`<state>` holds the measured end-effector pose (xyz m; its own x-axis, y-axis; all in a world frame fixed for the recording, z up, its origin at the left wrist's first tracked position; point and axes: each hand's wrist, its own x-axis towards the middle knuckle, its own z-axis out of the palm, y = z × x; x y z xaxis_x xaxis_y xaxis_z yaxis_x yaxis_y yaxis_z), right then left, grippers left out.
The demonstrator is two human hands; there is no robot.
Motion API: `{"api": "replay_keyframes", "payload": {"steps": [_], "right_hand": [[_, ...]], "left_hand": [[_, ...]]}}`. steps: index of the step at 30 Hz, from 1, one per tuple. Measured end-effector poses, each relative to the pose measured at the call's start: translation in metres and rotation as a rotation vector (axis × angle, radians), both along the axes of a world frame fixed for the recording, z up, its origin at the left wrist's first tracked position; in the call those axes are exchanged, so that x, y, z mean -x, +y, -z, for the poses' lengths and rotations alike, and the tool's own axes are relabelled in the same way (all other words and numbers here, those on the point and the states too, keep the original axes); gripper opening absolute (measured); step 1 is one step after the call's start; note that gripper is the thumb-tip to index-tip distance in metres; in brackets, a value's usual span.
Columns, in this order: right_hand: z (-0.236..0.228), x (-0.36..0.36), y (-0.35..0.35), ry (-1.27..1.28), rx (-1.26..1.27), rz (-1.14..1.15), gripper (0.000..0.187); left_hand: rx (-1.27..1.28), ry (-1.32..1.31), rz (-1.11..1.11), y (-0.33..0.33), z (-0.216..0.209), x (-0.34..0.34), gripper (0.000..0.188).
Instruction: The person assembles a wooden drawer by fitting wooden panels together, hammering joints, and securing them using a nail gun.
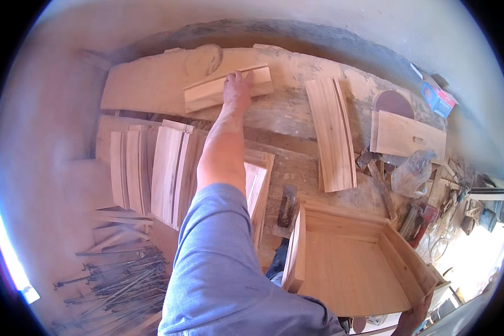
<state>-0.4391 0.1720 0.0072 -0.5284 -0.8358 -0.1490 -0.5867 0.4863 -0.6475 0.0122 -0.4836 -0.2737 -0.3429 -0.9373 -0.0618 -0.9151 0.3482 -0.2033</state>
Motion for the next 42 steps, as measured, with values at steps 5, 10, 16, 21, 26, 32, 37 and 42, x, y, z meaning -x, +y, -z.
{"api": "replay_keyframes", "payload": {"steps": [5, 10, 16, 21, 26, 32, 37, 42], "right_hand": [[0.002, -0.014, -0.012, 0.200, 0.008, -0.109, 0.045], [0.006, -0.039, -0.014, -0.725, 0.465, 0.618, 0.042], [0.020, 0.000, 0.012, 0.210, -0.040, -0.172, 0.052], [0.035, -0.020, -0.007, -0.539, 0.298, 0.360, 0.058], [0.042, -0.011, -0.023, -0.643, 0.316, 0.229, 0.058], [0.017, -0.034, -0.004, -0.254, 0.558, 0.026, 0.055], [-0.017, -0.069, 0.026, -0.264, 0.776, -0.164, 0.049], [-0.013, -0.090, 0.020, -1.013, 0.477, -0.202, 0.065]], "left_hand": [[0.037, 0.101, -0.044, 0.003, -0.034, 0.010, 0.054], [0.020, 0.467, -0.195, -0.016, -0.105, 0.013, 0.033], [-0.199, 1.357, -0.359, 0.008, -0.210, -0.051, 0.028], [-0.421, 2.103, -0.155, 0.072, -0.286, -0.031, 0.038], [-0.402, 2.203, 0.014, 0.160, -0.341, -0.022, 0.041], [-0.363, 2.317, 0.073, 0.287, -0.383, 0.003, 0.044], [-0.345, 2.380, 0.032, 0.384, -0.398, 0.020, 0.044], [-0.206, 2.461, -0.243, 0.485, -0.342, 0.059, 0.023]]}}
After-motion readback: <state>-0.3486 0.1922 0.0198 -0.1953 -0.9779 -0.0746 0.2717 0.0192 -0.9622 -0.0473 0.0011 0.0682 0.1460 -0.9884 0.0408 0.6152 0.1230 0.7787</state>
